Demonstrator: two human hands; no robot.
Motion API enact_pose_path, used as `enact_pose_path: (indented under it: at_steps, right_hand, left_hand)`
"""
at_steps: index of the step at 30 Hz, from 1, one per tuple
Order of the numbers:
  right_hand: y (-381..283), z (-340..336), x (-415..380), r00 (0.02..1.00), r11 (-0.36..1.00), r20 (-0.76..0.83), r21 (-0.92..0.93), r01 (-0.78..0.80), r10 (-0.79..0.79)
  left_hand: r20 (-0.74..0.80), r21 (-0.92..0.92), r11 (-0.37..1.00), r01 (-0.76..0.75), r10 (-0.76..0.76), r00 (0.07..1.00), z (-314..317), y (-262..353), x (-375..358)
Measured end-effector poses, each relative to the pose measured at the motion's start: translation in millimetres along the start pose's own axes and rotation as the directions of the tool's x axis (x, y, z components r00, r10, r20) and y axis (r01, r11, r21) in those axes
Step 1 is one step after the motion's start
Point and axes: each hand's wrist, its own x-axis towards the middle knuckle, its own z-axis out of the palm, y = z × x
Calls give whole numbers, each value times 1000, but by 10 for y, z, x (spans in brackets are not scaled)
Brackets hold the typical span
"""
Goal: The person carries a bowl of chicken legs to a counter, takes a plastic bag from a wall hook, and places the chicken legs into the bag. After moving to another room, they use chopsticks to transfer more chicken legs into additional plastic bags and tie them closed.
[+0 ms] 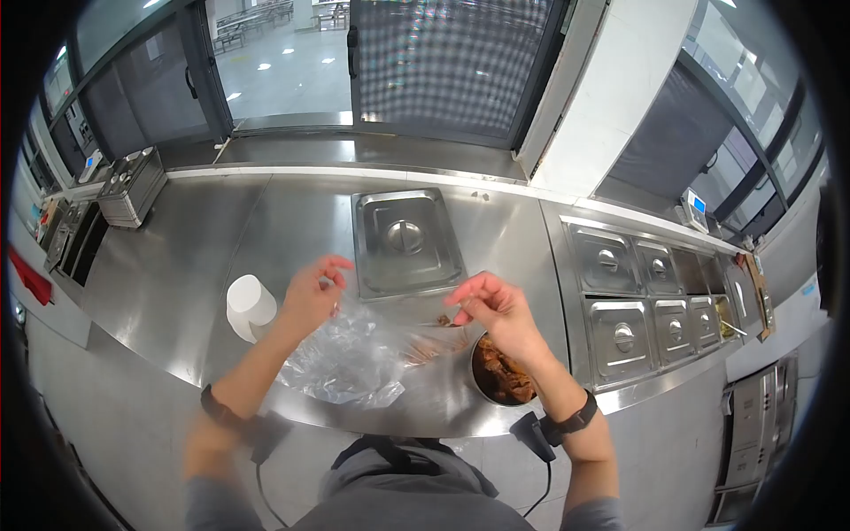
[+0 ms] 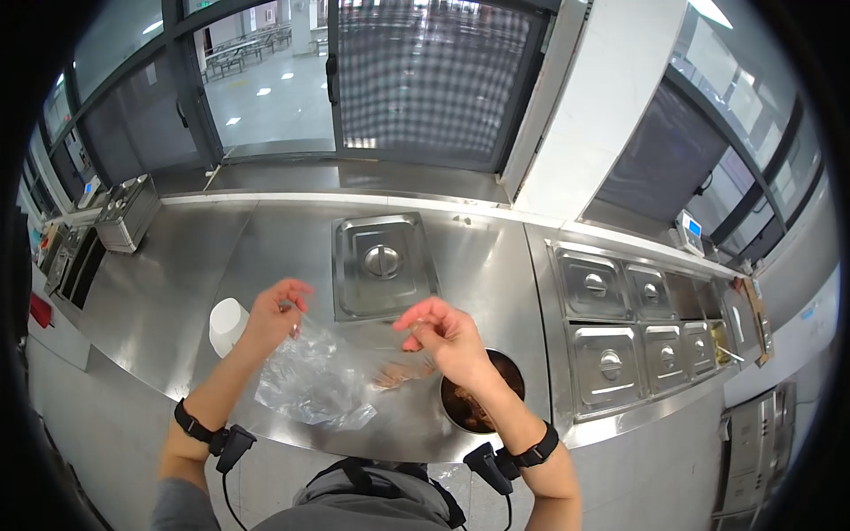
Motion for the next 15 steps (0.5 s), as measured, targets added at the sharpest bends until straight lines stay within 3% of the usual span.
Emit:
enact_pose_path:
  at_steps: [1, 4, 7, 10, 13, 14, 15]
  right_hand:
    - [26, 6, 8, 999, 998, 49, -62, 17, -14]
    - [-6, -63, 110, 991, 998, -120, -4, 67, -67]
    - [231, -13, 165, 998, 977, 67, -213, 2, 13]
    - [294, 212, 224, 994, 962, 40, -250, 108, -101]
    - [210, 451, 254, 987, 962, 85, -228, 151, -135]
    - [202, 494, 270, 985, 961, 99, -228, 158, -139]
    - [181, 517, 286, 983, 959, 113, -229, 166, -143]
  left_hand:
    - [-67, -156, 986, 61, -72, 995, 3, 60, 40]
    - [-83, -266, 953, -143, 125, 989, 116, 17, 69]
    - [162, -539, 842, 31, 67, 985, 148, 130, 81]
    - [107, -414, 903, -114, 173, 979, 327, 356, 101]
    - [198, -58, 958, -280, 286, 937, 495, 327, 121]
    - [227, 36, 965, -260, 246, 942, 511, 342, 128]
    - [241, -26, 977, -212, 212, 947, 505, 279, 192]
